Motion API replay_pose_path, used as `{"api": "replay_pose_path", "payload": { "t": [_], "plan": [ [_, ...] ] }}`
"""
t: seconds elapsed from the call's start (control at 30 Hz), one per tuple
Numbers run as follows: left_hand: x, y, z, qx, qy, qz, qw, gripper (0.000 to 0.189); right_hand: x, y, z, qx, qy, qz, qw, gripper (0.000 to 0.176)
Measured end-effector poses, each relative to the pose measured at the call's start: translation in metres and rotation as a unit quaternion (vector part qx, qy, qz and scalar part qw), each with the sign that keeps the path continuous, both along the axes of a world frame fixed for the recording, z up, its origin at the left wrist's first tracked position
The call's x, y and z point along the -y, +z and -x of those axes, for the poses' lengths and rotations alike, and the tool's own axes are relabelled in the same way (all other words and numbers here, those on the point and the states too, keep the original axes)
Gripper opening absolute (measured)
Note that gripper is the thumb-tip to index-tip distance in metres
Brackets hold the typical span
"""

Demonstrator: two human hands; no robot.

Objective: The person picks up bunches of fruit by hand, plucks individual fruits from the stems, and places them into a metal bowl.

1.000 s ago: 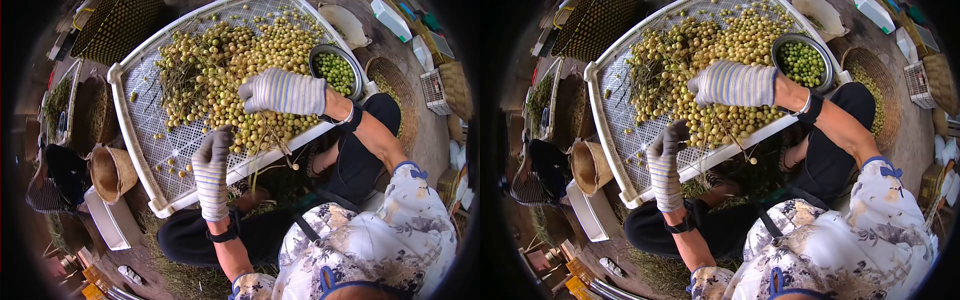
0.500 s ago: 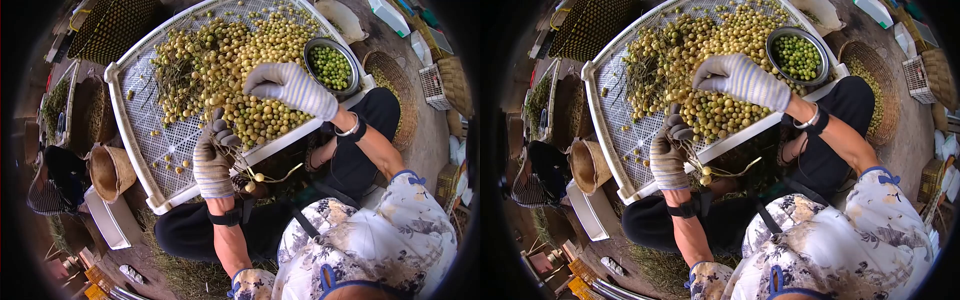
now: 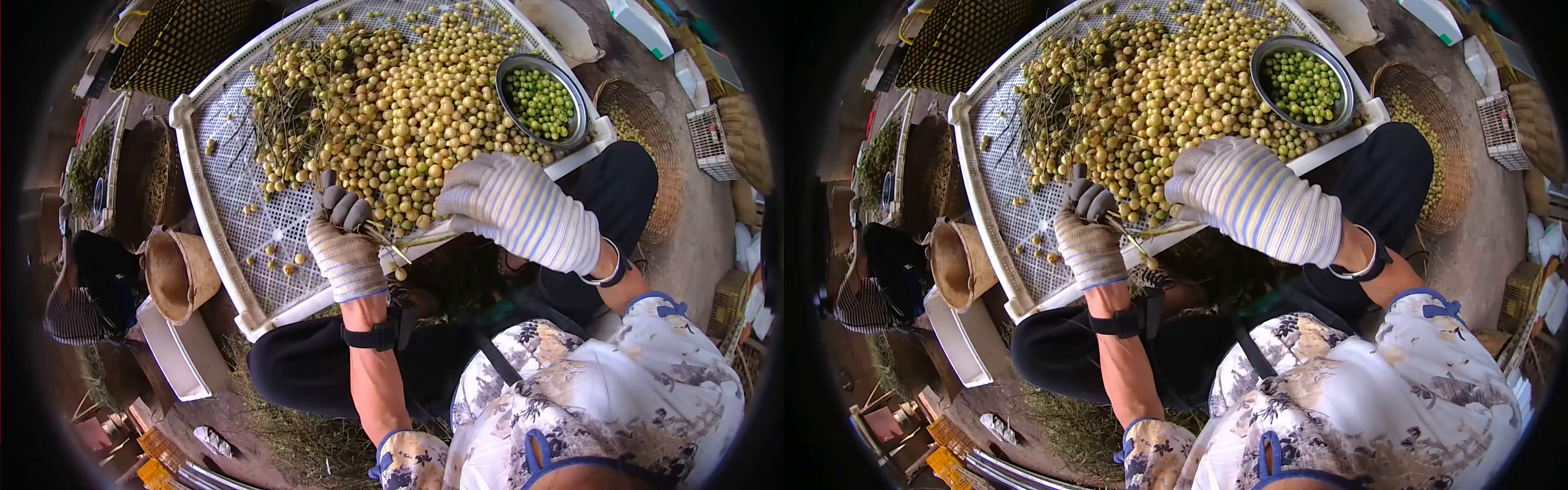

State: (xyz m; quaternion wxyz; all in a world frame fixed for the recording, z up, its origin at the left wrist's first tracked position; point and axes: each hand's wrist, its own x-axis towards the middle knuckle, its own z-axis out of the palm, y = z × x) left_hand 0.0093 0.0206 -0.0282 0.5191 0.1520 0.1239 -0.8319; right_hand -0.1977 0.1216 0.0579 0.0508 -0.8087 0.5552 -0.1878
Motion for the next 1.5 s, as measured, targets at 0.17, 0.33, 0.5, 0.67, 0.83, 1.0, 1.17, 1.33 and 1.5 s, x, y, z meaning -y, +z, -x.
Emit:
{"api": "replay_pose_path", "payload": {
  "t": [0.17,0.33,0.5,0.67,0.83,1.0,1.17,1.33,1.5],
  "plan": [
    [0.008,-0.011,-0.001,-0.007,0.018,-0.019,1.0,0.033,-0.037,-0.027,-0.026,0.166,0.056,-0.245,0.953,0.024],
    [0.01,-0.005,0.005,-0.137,0.025,-0.042,0.989,0.034,-0.009,-0.075,-0.049,0.35,-0.12,-0.294,0.881,0.074],
    [0.01,-0.001,0.001,-0.161,0.025,-0.022,0.986,0.036,0.02,-0.116,-0.076,0.459,-0.043,-0.155,0.874,0.069],
    [0.009,0.016,-0.001,-0.197,0.015,-0.06,0.978,0.034,0.029,-0.098,-0.076,0.629,-0.047,-0.39,0.671,0.053],
    [0.01,0.008,-0.008,-0.209,0.023,-0.067,0.975,0.035,0.036,-0.146,-0.086,0.619,0.094,-0.301,0.719,0.05],
    [0.01,0.014,-0.006,-0.268,0.021,-0.069,0.961,0.036,0.039,-0.111,-0.085,0.485,0.05,-0.314,0.815,0.04],
    [0.012,0.023,-0.019,-0.252,-0.027,-0.047,0.966,0.035,0.052,-0.116,-0.066,0.518,0.064,-0.24,0.819,0.031],
    [0.008,0.009,-0.017,0.12,-0.142,0.021,0.982,0.039,0.054,-0.07,-0.012,0.532,-0.035,-0.405,0.742,0.02],
    [-0.021,0.012,0.007,0.436,-0.249,0.233,0.833,0.041,0.076,-0.053,0.005,0.447,-0.036,-0.374,0.812,0.025]
  ]
}}
